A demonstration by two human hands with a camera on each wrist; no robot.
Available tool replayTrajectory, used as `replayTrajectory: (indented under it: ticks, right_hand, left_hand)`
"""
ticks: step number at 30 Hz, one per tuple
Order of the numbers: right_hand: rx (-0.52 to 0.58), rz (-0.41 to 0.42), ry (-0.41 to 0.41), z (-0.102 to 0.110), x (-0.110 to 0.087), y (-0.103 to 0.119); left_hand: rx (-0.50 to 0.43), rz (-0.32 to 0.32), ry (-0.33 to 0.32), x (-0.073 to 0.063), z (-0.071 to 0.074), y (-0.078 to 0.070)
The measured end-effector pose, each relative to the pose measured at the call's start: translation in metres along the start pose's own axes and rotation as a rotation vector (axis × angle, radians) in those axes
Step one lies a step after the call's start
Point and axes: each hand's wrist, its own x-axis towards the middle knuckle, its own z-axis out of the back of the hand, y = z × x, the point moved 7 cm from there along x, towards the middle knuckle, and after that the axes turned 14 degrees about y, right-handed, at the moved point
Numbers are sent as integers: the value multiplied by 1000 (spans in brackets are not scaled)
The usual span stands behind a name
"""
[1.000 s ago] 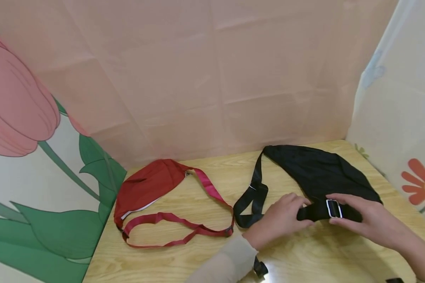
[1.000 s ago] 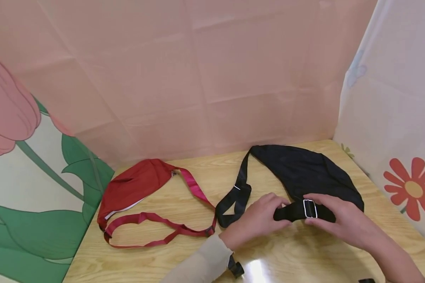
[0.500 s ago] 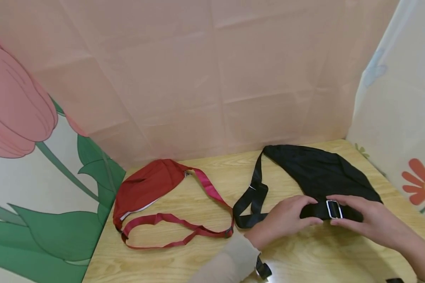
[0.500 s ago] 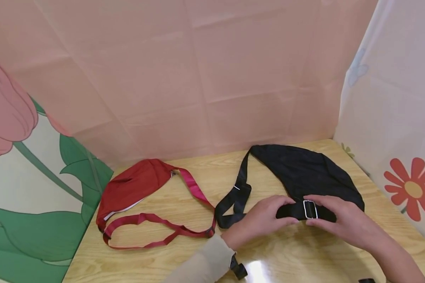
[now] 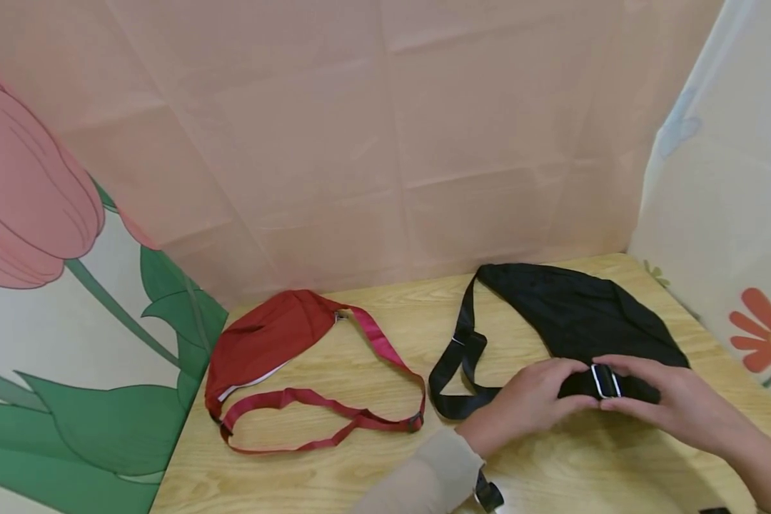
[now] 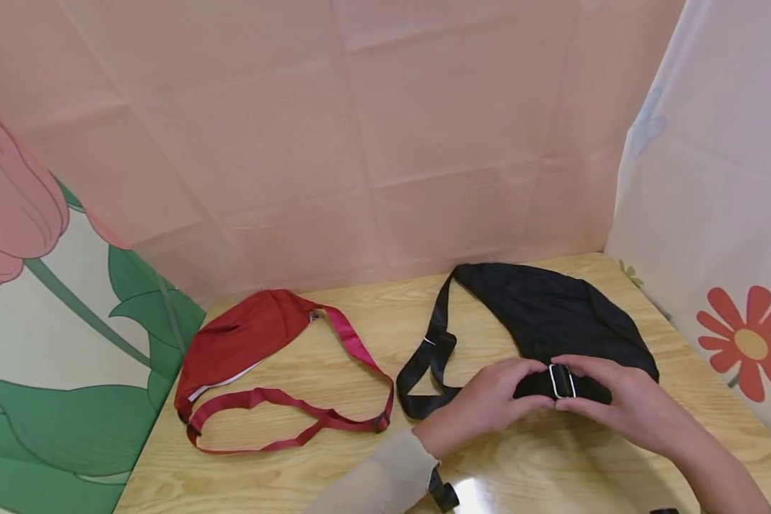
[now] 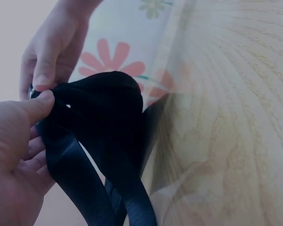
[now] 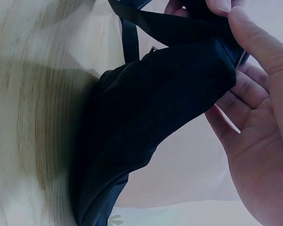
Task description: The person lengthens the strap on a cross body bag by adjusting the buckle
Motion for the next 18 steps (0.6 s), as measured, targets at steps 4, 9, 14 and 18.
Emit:
replayTrajectory:
  ticks: [4,9,14,18]
  right_hand:
    - [8,-13,10,0,0,-2]
    - [16,-21,31,-1,-1,-3]
    - [8,16,14,-3,-2,1]
    - [5,20,-18,-3,-2,0]
  left_hand:
    - [24,-9,6,0,2,-4]
    - [96,-22,14,0,2,-6]
    - [125,-3,4,-2,-2,-2]
    - [87,78,16,-4,-7,8]
